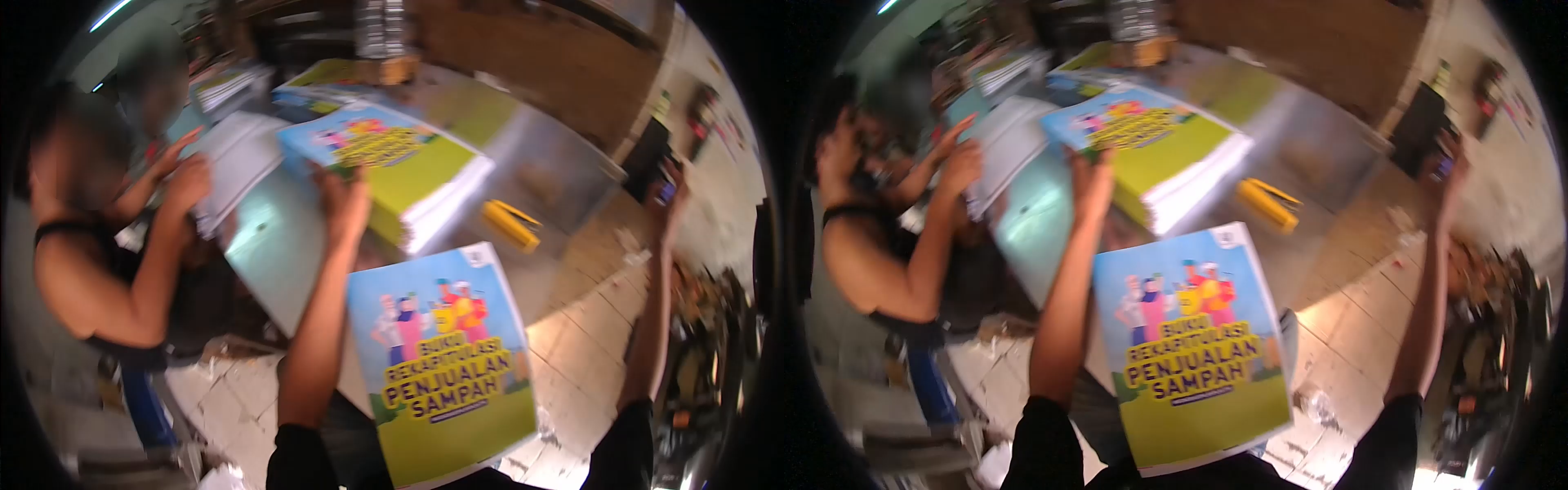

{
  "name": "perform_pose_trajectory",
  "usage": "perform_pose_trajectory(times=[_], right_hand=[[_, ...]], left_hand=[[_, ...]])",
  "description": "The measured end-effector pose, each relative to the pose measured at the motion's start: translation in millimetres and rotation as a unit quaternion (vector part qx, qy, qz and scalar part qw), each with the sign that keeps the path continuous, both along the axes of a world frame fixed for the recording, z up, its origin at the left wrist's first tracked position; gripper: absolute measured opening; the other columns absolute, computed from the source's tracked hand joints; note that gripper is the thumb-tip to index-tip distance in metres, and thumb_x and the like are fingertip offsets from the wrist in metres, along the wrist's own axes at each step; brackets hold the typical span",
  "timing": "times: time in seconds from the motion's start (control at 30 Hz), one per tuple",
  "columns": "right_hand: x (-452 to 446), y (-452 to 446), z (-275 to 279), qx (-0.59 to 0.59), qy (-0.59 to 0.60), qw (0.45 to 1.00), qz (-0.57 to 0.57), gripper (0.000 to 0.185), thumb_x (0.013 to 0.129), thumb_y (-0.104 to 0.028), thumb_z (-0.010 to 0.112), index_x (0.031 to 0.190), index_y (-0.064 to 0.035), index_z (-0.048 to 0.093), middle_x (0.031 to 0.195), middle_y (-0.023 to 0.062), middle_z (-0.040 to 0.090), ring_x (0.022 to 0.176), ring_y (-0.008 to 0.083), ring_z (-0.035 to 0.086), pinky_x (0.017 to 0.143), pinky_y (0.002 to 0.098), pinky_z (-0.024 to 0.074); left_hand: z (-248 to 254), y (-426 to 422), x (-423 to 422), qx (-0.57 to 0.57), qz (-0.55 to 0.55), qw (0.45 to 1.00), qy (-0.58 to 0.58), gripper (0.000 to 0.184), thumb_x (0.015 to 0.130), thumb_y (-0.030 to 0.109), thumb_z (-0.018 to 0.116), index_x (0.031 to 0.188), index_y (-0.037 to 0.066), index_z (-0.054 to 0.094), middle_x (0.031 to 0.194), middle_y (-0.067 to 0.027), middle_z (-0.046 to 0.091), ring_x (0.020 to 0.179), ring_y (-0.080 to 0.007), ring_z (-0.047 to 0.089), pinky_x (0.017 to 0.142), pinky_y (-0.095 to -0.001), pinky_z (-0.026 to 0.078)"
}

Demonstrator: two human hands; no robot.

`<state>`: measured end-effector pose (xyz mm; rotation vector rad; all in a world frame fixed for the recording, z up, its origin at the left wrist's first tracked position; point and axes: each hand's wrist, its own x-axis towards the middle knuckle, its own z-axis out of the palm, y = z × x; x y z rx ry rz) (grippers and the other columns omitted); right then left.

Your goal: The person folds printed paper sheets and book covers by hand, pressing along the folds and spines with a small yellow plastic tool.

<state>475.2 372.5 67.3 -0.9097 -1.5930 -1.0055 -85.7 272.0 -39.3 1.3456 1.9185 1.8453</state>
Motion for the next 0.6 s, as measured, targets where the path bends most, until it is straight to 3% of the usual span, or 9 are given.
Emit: perform_pose_trajectory(times=[0.2, 0.33, 0.57, 0.6], right_hand=[[-12.8, -11.5, 2.5, -0.108, 0.079, 0.991, -0.017, 0.076, 0.084, 0.003, 0.055, 0.155, -0.0111, 0.033, 0.140, 0.0062, 0.064, 0.129, 0.0329, 0.046, 0.113, 0.0440, 0.0394], [-19.1, -16.0, 4.7, -0.126, 0.094, 0.987, -0.022, 0.079, 0.082, 0.004, 0.054, 0.156, -0.0134, 0.031, 0.141, 0.0043, 0.063, 0.130, 0.0319, 0.044, 0.115, 0.0445, 0.0383], [-18.2, -15.5, 3.6, -0.123, 0.089, 0.988, -0.017, 0.077, 0.083, 0.003, 0.054, 0.155, -0.0131, 0.031, 0.140, 0.0039, 0.063, 0.128, 0.0314, 0.046, 0.116, 0.0445, 0.0376], [-18.8, -15.5, 3.7, -0.123, 0.090, 0.988, -0.017, 0.077, 0.083, 0.003, 0.054, 0.155, -0.0131, 0.031, 0.140, 0.0039, 0.063, 0.128, 0.0314, 0.046, 0.116, 0.0445, 0.0376]], left_hand=[[10.9, -8.0, -3.0, -0.033, -0.037, 0.995, -0.083, 0.102, 0.099, 0.042, 0.064, 0.157, -0.015, 0.003, 0.166, -0.0348, 0.010, 0.157, -0.0416, 0.007, 0.127, -0.0403, 0.012], [14.2, -10.8, -2.2, -0.040, -0.026, 0.995, -0.092, 0.099, 0.100, 0.039, 0.064, 0.157, -0.015, 0.003, 0.165, -0.0355, 0.014, 0.155, -0.0408, 0.017, 0.125, -0.0406, 0.019], [24.7, -19.0, 4.6, -0.063, -0.028, 0.992, -0.107, 0.099, 0.100, 0.036, 0.063, 0.157, -0.015, 0.001, 0.164, -0.0368, 0.013, 0.155, -0.0403, 0.020, 0.124, -0.0406, 0.022], [20.4, -16.2, 1.0, -0.059, -0.034, 0.991, -0.115, 0.104, 0.098, 0.043, 0.065, 0.159, -0.011, 0.000, 0.167, -0.0307, 0.010, 0.157, -0.0366, 0.016, 0.125, -0.0391, 0.019]])
